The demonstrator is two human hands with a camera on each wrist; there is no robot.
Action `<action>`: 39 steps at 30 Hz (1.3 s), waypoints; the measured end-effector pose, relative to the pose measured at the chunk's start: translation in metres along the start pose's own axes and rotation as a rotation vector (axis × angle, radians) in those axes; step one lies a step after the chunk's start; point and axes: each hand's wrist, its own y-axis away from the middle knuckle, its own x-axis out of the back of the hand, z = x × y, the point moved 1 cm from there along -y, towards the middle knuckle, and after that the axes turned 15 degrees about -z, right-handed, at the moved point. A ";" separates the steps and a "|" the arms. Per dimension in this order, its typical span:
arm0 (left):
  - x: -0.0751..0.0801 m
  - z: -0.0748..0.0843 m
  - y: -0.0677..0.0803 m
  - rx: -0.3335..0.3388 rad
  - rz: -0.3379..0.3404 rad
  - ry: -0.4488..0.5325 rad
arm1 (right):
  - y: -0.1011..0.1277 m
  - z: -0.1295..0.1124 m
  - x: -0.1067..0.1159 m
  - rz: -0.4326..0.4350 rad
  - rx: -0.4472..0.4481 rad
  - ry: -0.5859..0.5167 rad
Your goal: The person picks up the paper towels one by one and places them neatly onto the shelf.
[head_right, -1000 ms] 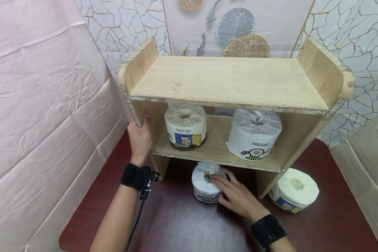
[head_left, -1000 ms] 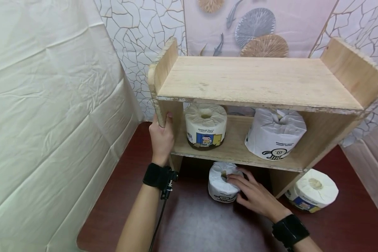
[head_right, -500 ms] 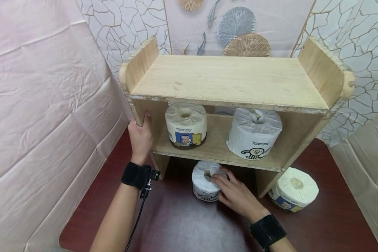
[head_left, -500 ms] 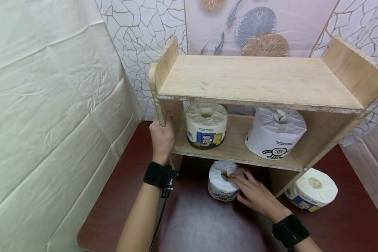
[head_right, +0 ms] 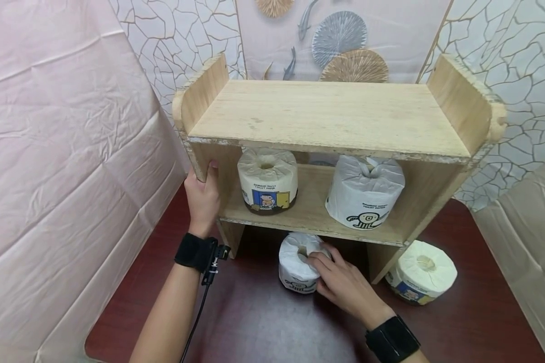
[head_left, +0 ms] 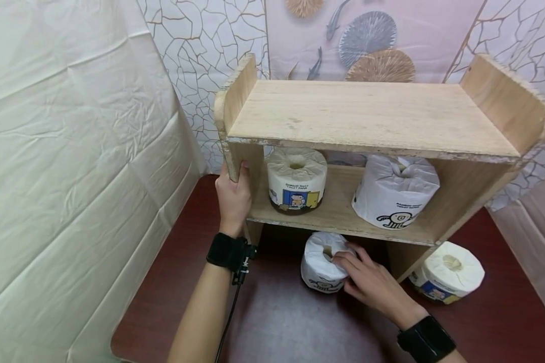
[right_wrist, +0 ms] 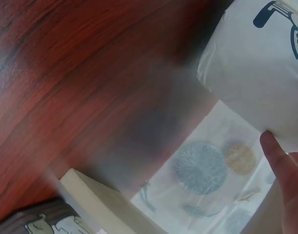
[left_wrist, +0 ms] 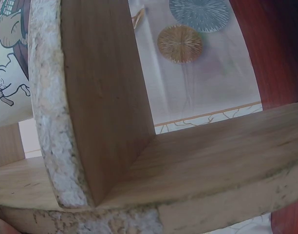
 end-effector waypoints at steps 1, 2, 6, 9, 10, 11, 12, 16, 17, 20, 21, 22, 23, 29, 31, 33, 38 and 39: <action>0.000 -0.004 0.000 0.000 0.002 -0.007 | 0.001 -0.001 0.002 0.008 0.005 0.006; -0.001 -0.008 0.000 0.001 0.003 -0.010 | 0.001 -0.003 0.004 0.016 0.010 0.010; -0.002 -0.028 -0.002 0.013 0.001 -0.005 | 0.004 -0.008 0.014 0.042 0.023 0.037; -0.001 -0.032 -0.002 -0.003 -0.003 0.015 | 0.005 -0.013 0.020 0.050 0.025 0.062; -0.001 -0.033 -0.002 -0.010 -0.005 0.021 | 0.006 -0.014 0.022 0.051 0.027 0.070; -0.001 -0.033 -0.002 -0.018 -0.007 0.027 | 0.006 -0.015 0.024 0.051 0.028 0.078; 0.000 -0.033 -0.002 -0.021 -0.008 0.027 | 0.007 -0.016 0.026 0.050 0.030 0.087; 0.001 -0.033 -0.001 -0.027 -0.014 0.027 | 0.009 -0.020 0.033 0.040 0.033 0.114; 0.001 -0.033 -0.001 -0.026 -0.016 0.026 | 0.010 -0.022 0.034 0.038 0.034 0.118; 0.001 -0.034 -0.002 -0.011 -0.017 0.028 | 0.012 -0.025 0.040 0.042 0.036 0.131; 0.000 -0.034 -0.002 -0.006 -0.016 0.031 | 0.013 -0.026 0.042 0.044 0.037 0.134; 0.000 -0.034 -0.001 0.004 -0.013 0.032 | 0.014 -0.027 0.044 0.053 0.043 0.135; 0.000 -0.033 -0.001 0.014 -0.010 0.034 | 0.015 -0.029 0.046 0.062 0.050 0.133; 0.000 -0.015 0.000 0.035 0.017 0.038 | 0.016 -0.037 0.056 0.102 0.085 0.135; 0.001 -0.006 0.000 0.034 0.018 0.039 | 0.017 -0.039 0.059 0.102 0.084 0.148; 0.001 0.001 0.001 0.037 0.013 0.038 | 0.019 -0.041 0.061 0.098 0.082 0.156; 0.000 0.005 0.001 0.035 0.003 0.041 | 0.025 -0.048 0.067 0.071 0.076 0.158; 0.001 0.005 0.001 0.029 0.003 0.042 | 0.025 -0.049 0.069 0.066 0.076 0.159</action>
